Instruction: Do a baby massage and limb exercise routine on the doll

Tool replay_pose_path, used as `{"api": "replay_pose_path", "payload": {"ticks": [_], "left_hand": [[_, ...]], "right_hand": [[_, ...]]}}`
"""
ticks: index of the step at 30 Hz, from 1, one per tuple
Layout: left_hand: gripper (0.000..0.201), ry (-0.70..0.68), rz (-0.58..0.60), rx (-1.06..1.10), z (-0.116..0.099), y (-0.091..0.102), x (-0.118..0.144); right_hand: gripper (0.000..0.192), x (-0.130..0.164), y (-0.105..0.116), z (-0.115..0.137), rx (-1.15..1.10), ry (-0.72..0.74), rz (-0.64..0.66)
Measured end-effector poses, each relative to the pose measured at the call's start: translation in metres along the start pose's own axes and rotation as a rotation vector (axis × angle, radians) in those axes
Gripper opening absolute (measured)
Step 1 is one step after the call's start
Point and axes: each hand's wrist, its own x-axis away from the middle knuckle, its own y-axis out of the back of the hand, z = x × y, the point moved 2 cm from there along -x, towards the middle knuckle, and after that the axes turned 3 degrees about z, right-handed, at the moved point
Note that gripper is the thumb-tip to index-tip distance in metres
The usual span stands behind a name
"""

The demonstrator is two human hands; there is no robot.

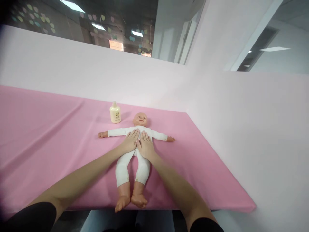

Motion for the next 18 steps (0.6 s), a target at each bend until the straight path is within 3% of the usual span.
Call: {"api": "replay_pose_path", "payload": {"ticks": [5, 11, 18], "left_hand": [[0.061, -0.014, -0.003, -0.003, -0.001, 0.001, 0.001], [0.059, -0.057, -0.048, -0.002, 0.000, -0.001, -0.001], [0.057, -0.092, -0.064, 0.021, -0.002, 0.005, 0.000]], "right_hand": [[0.063, -0.020, -0.002, -0.005, 0.036, 0.069, -0.028], [0.054, -0.034, 0.006, -0.007, 0.044, 0.270, -0.028], [0.047, -0.044, 0.008, -0.009, -0.026, 0.197, -0.037]]}}
